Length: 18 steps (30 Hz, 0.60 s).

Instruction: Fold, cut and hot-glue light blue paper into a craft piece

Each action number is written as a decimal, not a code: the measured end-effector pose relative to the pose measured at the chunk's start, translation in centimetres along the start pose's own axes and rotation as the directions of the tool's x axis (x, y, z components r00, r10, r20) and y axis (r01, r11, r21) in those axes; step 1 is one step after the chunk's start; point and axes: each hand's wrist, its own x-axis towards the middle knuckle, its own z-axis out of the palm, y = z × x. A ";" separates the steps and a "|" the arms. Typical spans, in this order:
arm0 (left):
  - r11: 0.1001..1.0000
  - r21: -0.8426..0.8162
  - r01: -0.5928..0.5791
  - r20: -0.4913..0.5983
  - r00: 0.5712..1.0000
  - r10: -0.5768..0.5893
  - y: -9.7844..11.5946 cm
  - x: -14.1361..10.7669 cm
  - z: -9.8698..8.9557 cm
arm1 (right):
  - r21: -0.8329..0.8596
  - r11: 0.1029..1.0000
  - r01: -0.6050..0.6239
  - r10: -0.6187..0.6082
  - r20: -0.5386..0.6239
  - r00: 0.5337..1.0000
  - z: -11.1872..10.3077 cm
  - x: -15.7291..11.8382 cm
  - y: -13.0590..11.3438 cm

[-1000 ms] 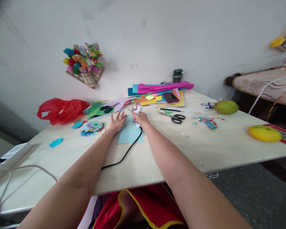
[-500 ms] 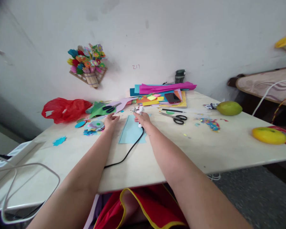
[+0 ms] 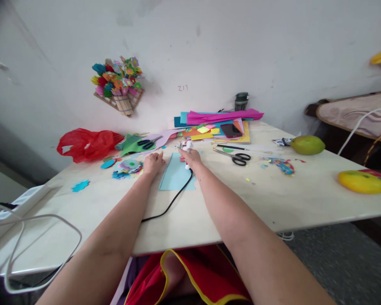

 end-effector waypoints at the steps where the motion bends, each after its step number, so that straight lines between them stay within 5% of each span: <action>1: 1.000 0.010 -0.021 0.001 1.000 0.021 0.0 0.0 0.0 | -0.006 1.000 0.002 -0.002 0.003 1.000 0.0 0.0 0.0; 12: 0.959 -0.028 -0.284 0.048 0.957 0.285 0.0 -0.3 0.9 | 0.002 1.000 0.003 -0.003 0.001 1.000 0.0 -0.2 0.0; 18: 0.910 0.097 -0.403 0.100 0.914 0.394 0.3 -0.8 1.3 | 0.027 1.000 0.010 -0.010 -0.004 1.000 0.1 -0.2 0.1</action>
